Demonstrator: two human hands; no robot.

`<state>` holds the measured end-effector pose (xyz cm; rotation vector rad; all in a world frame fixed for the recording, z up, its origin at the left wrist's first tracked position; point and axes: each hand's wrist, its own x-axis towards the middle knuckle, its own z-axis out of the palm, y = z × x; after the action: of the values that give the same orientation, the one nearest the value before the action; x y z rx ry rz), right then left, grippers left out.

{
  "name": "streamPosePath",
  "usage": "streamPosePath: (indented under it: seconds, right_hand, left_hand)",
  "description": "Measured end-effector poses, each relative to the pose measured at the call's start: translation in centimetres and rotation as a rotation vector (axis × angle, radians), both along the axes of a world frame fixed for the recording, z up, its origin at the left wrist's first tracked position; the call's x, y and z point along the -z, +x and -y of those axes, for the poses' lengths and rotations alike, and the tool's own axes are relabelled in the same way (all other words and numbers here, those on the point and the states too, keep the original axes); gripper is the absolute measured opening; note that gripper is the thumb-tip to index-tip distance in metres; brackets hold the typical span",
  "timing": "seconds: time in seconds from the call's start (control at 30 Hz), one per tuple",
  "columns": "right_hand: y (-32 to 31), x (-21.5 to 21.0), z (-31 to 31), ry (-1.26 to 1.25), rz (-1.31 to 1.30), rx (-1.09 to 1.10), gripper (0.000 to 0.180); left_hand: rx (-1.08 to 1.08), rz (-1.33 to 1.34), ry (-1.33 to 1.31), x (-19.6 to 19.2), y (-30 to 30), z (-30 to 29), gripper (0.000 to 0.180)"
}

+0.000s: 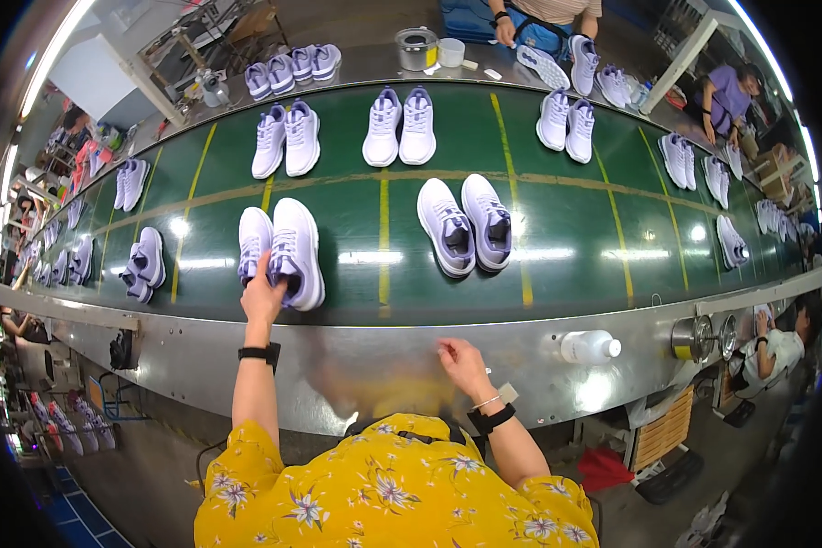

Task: The recorder is inspecting and cleaning sneakers on a factory assembly line conveyor.

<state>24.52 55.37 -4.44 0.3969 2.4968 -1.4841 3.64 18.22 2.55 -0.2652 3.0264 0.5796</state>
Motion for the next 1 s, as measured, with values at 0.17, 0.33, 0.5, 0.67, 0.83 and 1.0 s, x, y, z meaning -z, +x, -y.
streamPosePath:
  seconds: [0.17, 0.33, 0.5, 0.67, 0.83, 1.0]
  right_hand:
    - [-4.5, -1.9, -2.3, 0.33, -0.334, 0.051, 0.054]
    - [-11.6, -4.4, -4.2, 0.677, -0.446, 0.056, 0.069]
    - [-16.0, -1.7, -6.1, 0.84, -0.185, -0.081, 0.058]
    - [-16.9, -1.4, -6.3, 0.754, -0.067, -0.106, 0.045]
    - [-12.1, -4.4, -2.6, 0.634, -0.092, -0.201, 0.047]
    - [-3.7, -6.2, 2.3, 0.459, -0.131, -0.387, 0.04]
  left_hand:
    - [0.016, -0.18, -0.184, 9.1, -1.4, 2.5, 0.05]
    - [-0.06, -0.567, -0.054, 9.2, 1.9, 0.7, 0.039]
    - [0.065, -0.573, 0.069, 6.9, 6.7, -2.3, 0.046]
    - [0.13, -0.485, 0.216, 6.3, 10.5, -5.1, 0.04]
    - [0.288, -0.32, 0.394, 5.8, 13.2, -8.4, 0.036]
    - [0.336, -0.152, 0.471, 5.3, 16.0, -11.7, 0.043]
